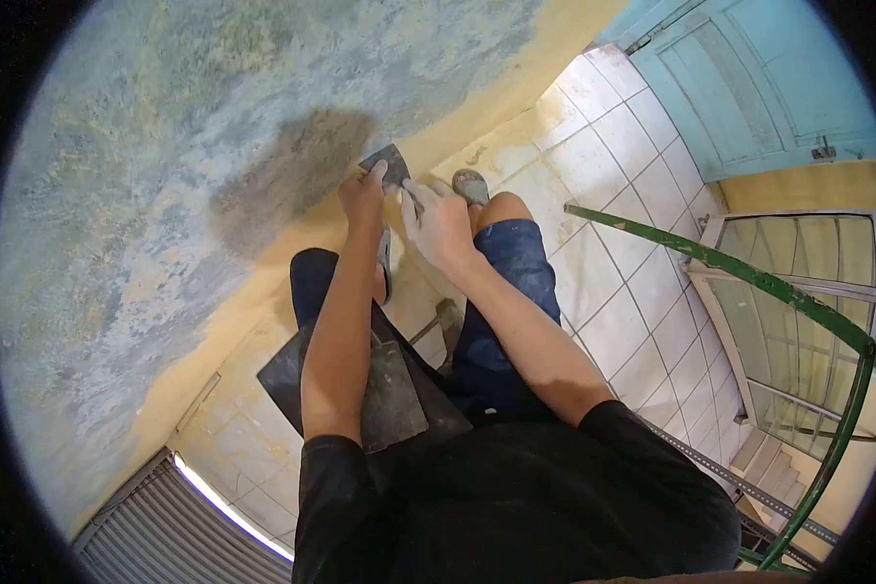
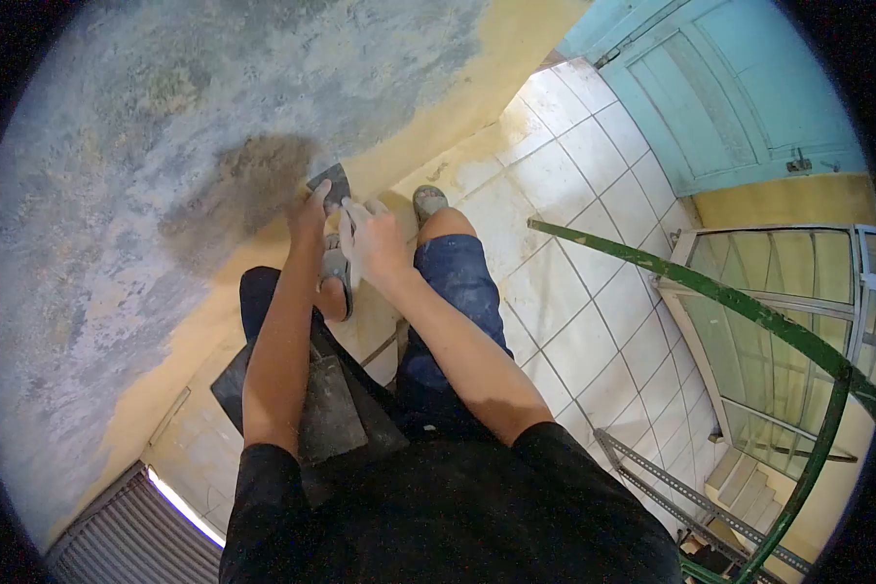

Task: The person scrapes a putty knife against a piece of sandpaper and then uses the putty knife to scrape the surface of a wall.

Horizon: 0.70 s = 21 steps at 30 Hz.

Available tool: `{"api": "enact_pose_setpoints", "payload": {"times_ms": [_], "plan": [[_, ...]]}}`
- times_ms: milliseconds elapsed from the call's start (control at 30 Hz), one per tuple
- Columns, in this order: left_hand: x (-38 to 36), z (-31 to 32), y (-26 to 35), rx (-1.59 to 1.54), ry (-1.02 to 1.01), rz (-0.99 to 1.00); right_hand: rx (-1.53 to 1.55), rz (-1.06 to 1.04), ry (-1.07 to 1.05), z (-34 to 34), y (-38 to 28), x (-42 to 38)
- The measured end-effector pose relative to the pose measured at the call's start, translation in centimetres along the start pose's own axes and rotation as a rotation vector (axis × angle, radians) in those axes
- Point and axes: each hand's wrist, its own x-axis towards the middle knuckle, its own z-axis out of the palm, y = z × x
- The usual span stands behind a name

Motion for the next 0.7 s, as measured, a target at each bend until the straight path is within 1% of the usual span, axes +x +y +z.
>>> {"api": "enact_pose_setpoints", "payload": {"times_ms": [33, 67, 100, 133, 200, 267, 333, 367, 467, 500, 533, 567, 600, 633, 667, 700], "plan": [[0.0, -0.2, -0.4, 0.074, 0.001, -0.045, -0.019, 0.041, -0.009, 0.4, 0.3, -0.1], [0.6, -0.2, -1.3, 0.073, 0.001, -0.048, -0.039, 0.072, -0.011, 0.7, 0.6, 0.2], [1.7, -0.1, -3.3, 0.022, 0.037, -0.095, -0.042, 0.072, -0.008, 1.2, 1.1, 0.3], [1.9, 0.0, -3.7, -0.027, 0.072, -0.140, -0.077, 0.058, -0.029, 1.7, 1.5, 0.5], [2.0, -0.2, -3.6, 0.004, 0.061, -0.108, -0.106, 0.036, -0.047, 2.1, 1.5, 0.6], [0.8, -0.3, -2.3, 0.037, 0.052, -0.082, -0.140, -0.005, -0.004, 1.2, 0.6, 0.0], [-0.7, -0.2, -0.4, -0.009, -0.022, 0.032, -0.089, 0.008, 0.031, -0.3, -1.0, -0.1], [-0.2, -0.3, -0.3, -0.012, -0.019, 0.033, -0.042, 0.021, 0.065, -0.6, -1.4, 0.1], [1.0, -1.0, -2.8, -0.061, -0.060, 0.035, -0.099, -0.010, 0.020, 0.8, -0.1, 0.3], [1.4, -1.0, -3.2, -0.098, -0.024, -0.085, -0.100, -0.010, 0.020, 1.3, 0.3, 0.4], [1.9, -0.6, -3.4, -0.136, 0.007, -0.197, -0.141, 0.052, -0.067, 1.8, 0.6, 0.8], [2.1, -0.5, -3.8, -0.135, 0.006, -0.193, -0.179, 0.115, -0.159, 2.3, 0.9, 0.9], [2.0, -0.5, -3.6, -0.052, 0.037, -0.190, -0.176, 0.110, -0.158, 2.3, 0.8, 0.9], [2.1, -0.5, -3.5, 0.031, 0.068, -0.187, -0.181, 0.047, -0.113, 2.0, 0.8, 0.7], [2.0, -0.3, -3.5, 0.030, 0.068, -0.184, -0.187, -0.014, -0.066, 1.6, 0.9, 0.3], [0.0, 0.3, -1.3, -0.053, 0.007, -0.080, -0.188, -0.016, -0.067, 0.8, 0.4, 0.2]]}}
